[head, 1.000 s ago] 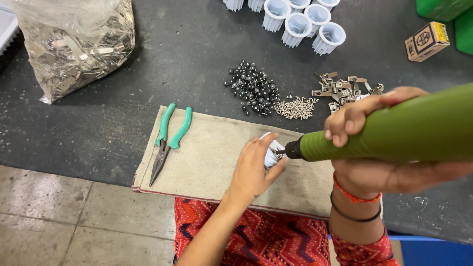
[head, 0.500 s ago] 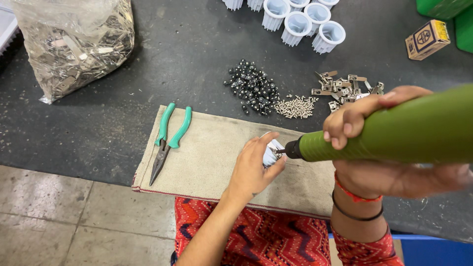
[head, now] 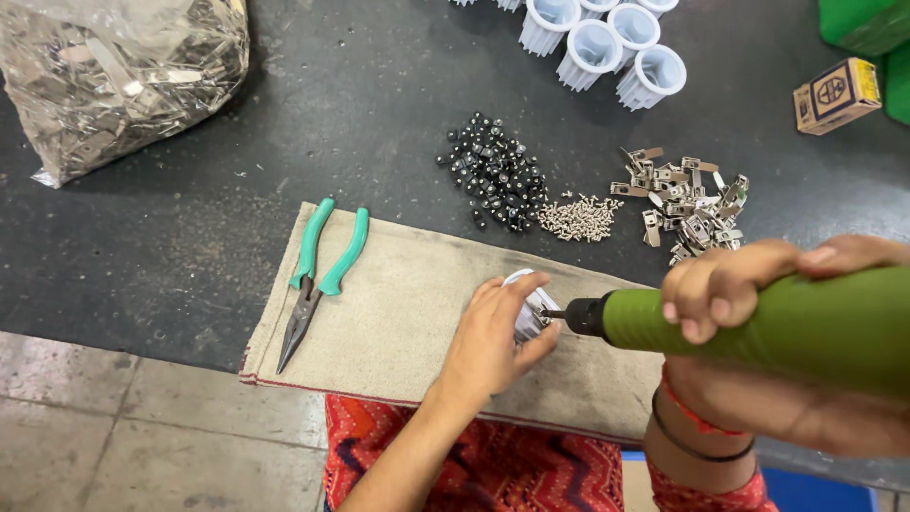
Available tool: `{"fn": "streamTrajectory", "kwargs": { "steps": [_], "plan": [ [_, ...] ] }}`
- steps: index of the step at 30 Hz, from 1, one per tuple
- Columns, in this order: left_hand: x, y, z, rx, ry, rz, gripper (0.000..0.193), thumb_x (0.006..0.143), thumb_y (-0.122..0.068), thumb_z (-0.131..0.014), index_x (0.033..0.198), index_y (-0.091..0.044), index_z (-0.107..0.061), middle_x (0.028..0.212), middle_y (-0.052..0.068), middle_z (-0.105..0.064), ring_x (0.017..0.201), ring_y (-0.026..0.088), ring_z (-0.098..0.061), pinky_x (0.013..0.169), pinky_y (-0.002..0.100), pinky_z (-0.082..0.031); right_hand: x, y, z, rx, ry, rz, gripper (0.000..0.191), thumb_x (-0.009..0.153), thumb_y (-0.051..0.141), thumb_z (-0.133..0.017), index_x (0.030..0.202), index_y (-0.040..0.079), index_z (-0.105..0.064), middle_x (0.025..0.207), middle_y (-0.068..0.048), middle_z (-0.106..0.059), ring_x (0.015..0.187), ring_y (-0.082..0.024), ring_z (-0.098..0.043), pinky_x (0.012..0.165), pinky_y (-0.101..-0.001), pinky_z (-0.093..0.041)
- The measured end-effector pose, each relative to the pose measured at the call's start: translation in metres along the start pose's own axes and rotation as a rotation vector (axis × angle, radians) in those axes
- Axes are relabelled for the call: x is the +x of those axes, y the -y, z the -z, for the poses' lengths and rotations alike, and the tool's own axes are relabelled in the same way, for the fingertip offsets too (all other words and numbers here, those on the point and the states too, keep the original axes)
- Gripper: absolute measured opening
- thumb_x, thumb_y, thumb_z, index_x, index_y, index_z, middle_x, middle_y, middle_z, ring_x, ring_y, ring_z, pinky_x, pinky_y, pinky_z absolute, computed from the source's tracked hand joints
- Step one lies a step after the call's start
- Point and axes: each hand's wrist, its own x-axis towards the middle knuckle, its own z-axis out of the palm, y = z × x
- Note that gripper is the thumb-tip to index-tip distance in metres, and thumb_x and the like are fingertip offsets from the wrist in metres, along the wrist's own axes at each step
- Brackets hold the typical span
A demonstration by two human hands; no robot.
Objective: The person uses a green electric screwdriver to drive screws into white plastic lamp holder parts, fitting small metal contacts and screw terminals into each socket body. They assemble the parts one at a time and set finished holders aside, repeating the cycle across the episode.
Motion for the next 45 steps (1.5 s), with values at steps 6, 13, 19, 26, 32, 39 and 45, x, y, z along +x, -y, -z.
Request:
{"fn": "streamTrajectory", "kwargs": {
  "steps": [6, 13, 19, 26, 32, 39, 45],
  "plan": [
    [0.001, 0.002, -0.001, -0.004, -0.006, -0.018, 0.057, 0.087, -0.018, -0.08, 0.136, -0.006, -0.055, 0.107, 0.016, -0.071, 0.105, 0.037, -0.068, 0.11, 0.049, -0.047, 0.01, -0.01, -0.02, -0.001, -0.014, 0.075, 0.088, 0.093, 0.076, -0.049, 0.131, -0.004, -0.049, 0.097, -0.027, -0.059, 0.08, -0.029, -0.055, 0.074, -0.0429, -0.044],
    [0.0, -0.002, -0.001, 0.047, -0.005, -0.015, 0.056, 0.085, -0.019, -0.081, 0.134, -0.007, -0.056, 0.105, 0.016, -0.071, 0.105, 0.038, -0.067, 0.107, 0.049, -0.047, 0.02, -0.007, -0.052, -0.004, -0.166, 0.01, 0.089, 0.086, 0.071, -0.06, 0.124, -0.009, -0.046, 0.092, -0.031, -0.055, 0.075, -0.031, -0.051, 0.067, -0.0451, -0.044],
    [-0.001, -0.004, -0.001, 0.042, -0.01, -0.016, 0.056, 0.084, -0.019, -0.081, 0.133, -0.006, -0.056, 0.104, 0.017, -0.071, 0.103, 0.039, -0.067, 0.108, 0.049, -0.047, 0.033, -0.018, -0.07, -0.037, -0.041, 0.135, 0.077, 0.092, 0.061, -0.07, 0.129, -0.003, -0.048, 0.091, -0.021, -0.06, 0.073, -0.023, -0.057, 0.071, -0.0378, -0.049],
    [-0.001, 0.0, -0.002, 0.017, 0.01, 0.007, 0.055, 0.086, -0.019, -0.08, 0.133, -0.006, -0.056, 0.105, 0.016, -0.071, 0.103, 0.038, -0.068, 0.108, 0.049, -0.047, 0.029, -0.019, -0.072, -0.245, -0.219, 0.121, 0.038, 0.098, 0.002, -0.07, 0.124, 0.003, -0.042, 0.079, -0.017, -0.057, 0.06, -0.021, -0.054, 0.063, -0.0373, -0.05],
    [0.0, 0.002, -0.003, -0.013, -0.004, 0.009, 0.056, 0.086, -0.019, -0.08, 0.134, -0.005, -0.055, 0.109, 0.016, -0.071, 0.107, 0.037, -0.067, 0.111, 0.052, -0.044, 0.031, -0.015, -0.071, -0.307, -0.202, 0.13, 0.037, 0.097, 0.001, -0.065, 0.125, 0.003, -0.041, 0.076, -0.017, -0.058, 0.059, -0.022, -0.054, 0.063, -0.0387, -0.051],
    [0.0, -0.001, 0.0, -0.03, 0.017, 0.043, 0.053, 0.088, -0.02, -0.079, 0.134, -0.006, -0.057, 0.106, 0.014, -0.071, 0.105, 0.035, -0.068, 0.112, 0.051, -0.045, 0.032, -0.013, -0.069, -0.319, -0.22, 0.104, 0.032, 0.097, 0.0, -0.063, 0.12, 0.003, -0.042, 0.076, -0.018, -0.057, 0.06, -0.023, -0.053, 0.064, -0.0402, -0.05],
    [0.0, -0.003, 0.0, -0.038, -0.022, -0.013, 0.052, 0.088, -0.019, -0.079, 0.133, -0.006, -0.057, 0.111, 0.016, -0.071, 0.107, 0.036, -0.068, 0.111, 0.049, -0.046, 0.032, 0.0, -0.058, -0.295, -0.212, 0.097, 0.032, 0.1, -0.002, -0.06, 0.126, 0.005, -0.043, 0.08, -0.016, -0.051, 0.063, -0.024, -0.048, 0.063, -0.0391, -0.047]
  ]
}}
